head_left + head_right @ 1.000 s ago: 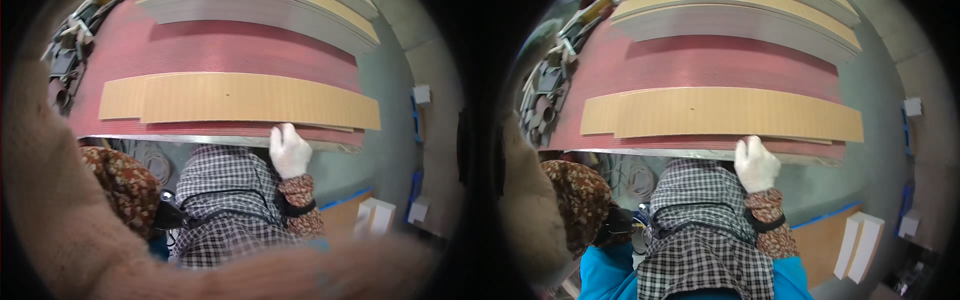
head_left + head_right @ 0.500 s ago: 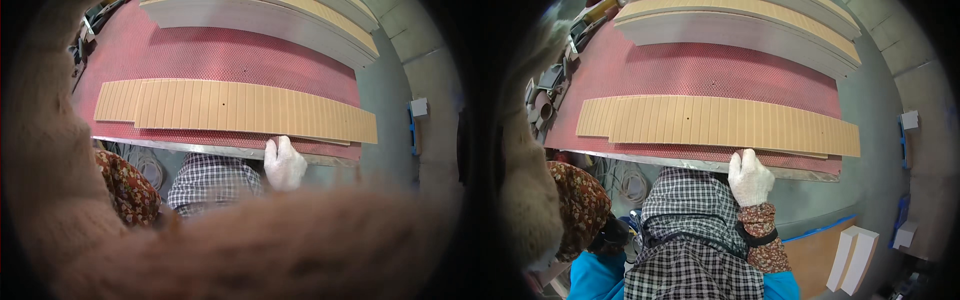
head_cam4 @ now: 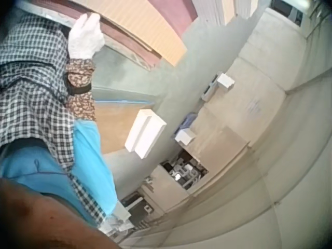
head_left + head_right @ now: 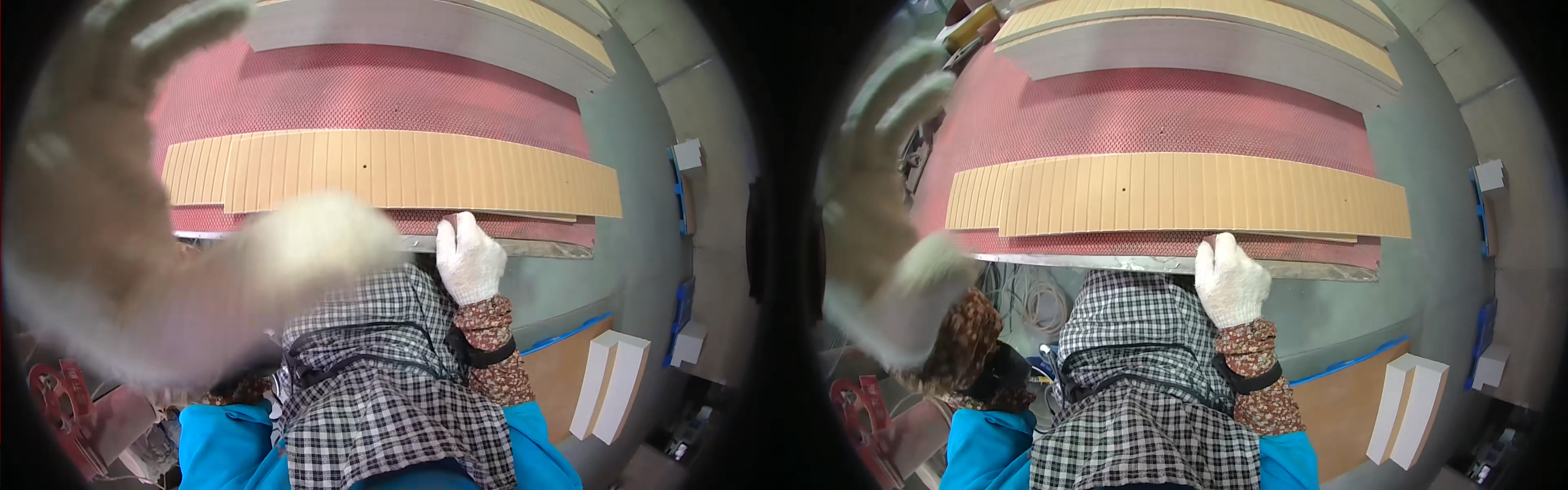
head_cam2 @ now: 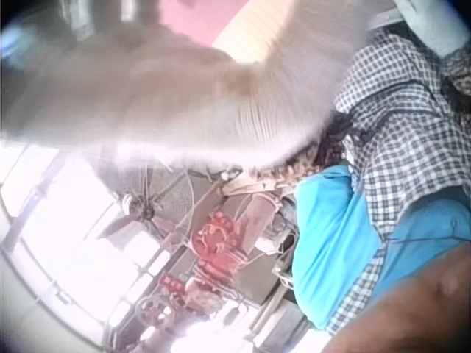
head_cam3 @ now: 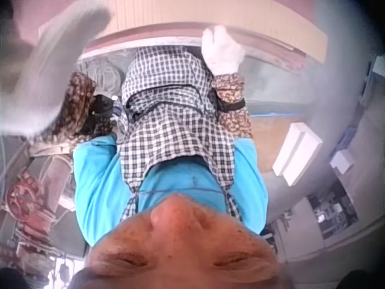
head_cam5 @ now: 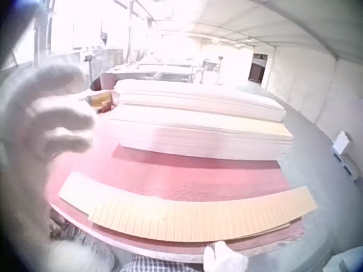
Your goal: The recorder is sanding or cleaning the surface of a wooden furniture panel on a workshop table.
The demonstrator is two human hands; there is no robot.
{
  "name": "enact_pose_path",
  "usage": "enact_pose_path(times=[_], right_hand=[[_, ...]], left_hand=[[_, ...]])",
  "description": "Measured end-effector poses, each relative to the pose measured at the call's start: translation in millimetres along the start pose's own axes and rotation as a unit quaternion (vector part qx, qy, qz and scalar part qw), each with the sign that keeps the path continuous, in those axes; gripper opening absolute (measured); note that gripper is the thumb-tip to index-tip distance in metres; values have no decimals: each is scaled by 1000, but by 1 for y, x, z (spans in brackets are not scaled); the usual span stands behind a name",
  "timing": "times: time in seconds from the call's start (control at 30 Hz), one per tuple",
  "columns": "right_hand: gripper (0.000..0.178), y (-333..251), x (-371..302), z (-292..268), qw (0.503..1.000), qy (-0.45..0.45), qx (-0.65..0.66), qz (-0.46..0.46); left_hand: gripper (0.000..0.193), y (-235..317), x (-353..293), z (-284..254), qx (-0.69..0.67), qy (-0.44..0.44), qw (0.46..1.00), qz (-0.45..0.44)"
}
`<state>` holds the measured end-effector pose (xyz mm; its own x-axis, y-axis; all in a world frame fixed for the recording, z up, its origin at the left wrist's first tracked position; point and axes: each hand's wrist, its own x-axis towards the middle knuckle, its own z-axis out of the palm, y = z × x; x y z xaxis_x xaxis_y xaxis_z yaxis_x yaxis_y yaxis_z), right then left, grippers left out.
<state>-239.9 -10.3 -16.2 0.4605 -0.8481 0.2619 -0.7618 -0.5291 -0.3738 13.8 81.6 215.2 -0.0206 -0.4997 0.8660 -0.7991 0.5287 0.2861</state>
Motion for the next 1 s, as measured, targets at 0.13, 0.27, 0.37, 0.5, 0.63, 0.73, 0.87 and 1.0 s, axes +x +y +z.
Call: enact_pose_path(times=[0.13, 0.27, 0.37, 0.5, 0.63, 0.73, 0.87, 1.0], right_hand=[[19, 17, -8, -4, 1000, 6, -14, 16], [21, 10, -5, -5, 999, -28, -24, 9], [22, 7, -4, -6, 999, -31, -27, 2], [22, 9, -3, -6, 999, -23, -24, -3], [22, 11, -2, -9, 999, -40, -15, 10], [21, 13, -2, -13, 999, -35, 2, 16], [20, 15, -5, -12, 999, -31, 6, 19], [22, 10, -5, -13, 999, -34, 34, 25]], left_hand=[[114, -58, -58, 46, 3, -150, 979, -141], [107, -80, -106, 67, 124, -325, 913, -213], [112, -86, -121, 83, 179, -397, 873, -220], [116, -94, -127, 94, 192, -445, 850, -205], [113, -94, -128, 98, 166, -442, 857, -207], [110, -93, -124, 109, 133, -435, 866, -208], [107, -88, -121, 126, 109, -411, 881, -205], [107, -86, -118, 145, 99, -393, 893, -195]])
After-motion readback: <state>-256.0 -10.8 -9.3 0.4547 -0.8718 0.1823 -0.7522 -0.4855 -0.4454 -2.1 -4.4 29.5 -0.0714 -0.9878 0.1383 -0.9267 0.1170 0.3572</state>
